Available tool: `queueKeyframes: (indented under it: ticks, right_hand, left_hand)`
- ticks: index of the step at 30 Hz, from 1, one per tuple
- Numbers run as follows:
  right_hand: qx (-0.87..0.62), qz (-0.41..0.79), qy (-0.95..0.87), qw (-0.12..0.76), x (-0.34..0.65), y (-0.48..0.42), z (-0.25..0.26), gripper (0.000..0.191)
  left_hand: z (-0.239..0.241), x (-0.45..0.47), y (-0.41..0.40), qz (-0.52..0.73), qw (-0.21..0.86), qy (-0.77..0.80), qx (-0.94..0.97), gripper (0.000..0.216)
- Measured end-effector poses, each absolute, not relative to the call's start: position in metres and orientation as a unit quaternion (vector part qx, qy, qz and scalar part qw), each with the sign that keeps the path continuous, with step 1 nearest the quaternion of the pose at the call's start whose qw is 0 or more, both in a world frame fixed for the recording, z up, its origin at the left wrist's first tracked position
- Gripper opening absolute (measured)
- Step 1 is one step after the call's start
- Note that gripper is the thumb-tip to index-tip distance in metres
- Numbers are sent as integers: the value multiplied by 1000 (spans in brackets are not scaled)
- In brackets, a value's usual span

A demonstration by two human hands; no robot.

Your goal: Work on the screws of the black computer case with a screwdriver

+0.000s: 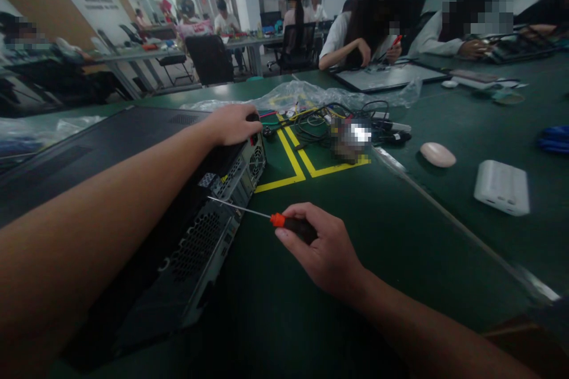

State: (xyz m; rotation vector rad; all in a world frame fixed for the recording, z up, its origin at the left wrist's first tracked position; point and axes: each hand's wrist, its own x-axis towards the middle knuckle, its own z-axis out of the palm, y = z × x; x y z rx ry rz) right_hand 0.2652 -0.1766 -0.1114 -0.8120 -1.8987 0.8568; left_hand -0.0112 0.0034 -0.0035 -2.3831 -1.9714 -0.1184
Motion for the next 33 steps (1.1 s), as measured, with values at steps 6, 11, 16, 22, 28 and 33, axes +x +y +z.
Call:
queueKeyframes:
  ticks: [6, 11, 16, 22, 28, 33]
  right_hand:
    - [-323, 315, -778, 436, 265, -173, -112, 12]
    - [-327, 348, -771, 421, 264, -174, -113, 11]
    - [-335, 368, -756, 426, 262, -178, -117, 16]
    - [-326, 363, -763, 424, 263, -176, -116, 9]
    - [-337, 369, -766, 404, 265, -175, -112, 8]
    - [-327, 362, -767, 417, 265, -175, -114, 8]
  left_hand:
    - [-2, -6, 2, -52, -5, -654, -755, 71]
    - [-1, -5, 1, -46, -7, -656, -753, 72]
    - [-1, -6, 1, -47, -5, -662, -748, 72]
    - [0, -6, -1, -47, -10, -658, -752, 72]
    - [0, -6, 0, -47, -6, -658, -752, 72]
    - [0, -5, 0, -39, 0, -664, -747, 72]
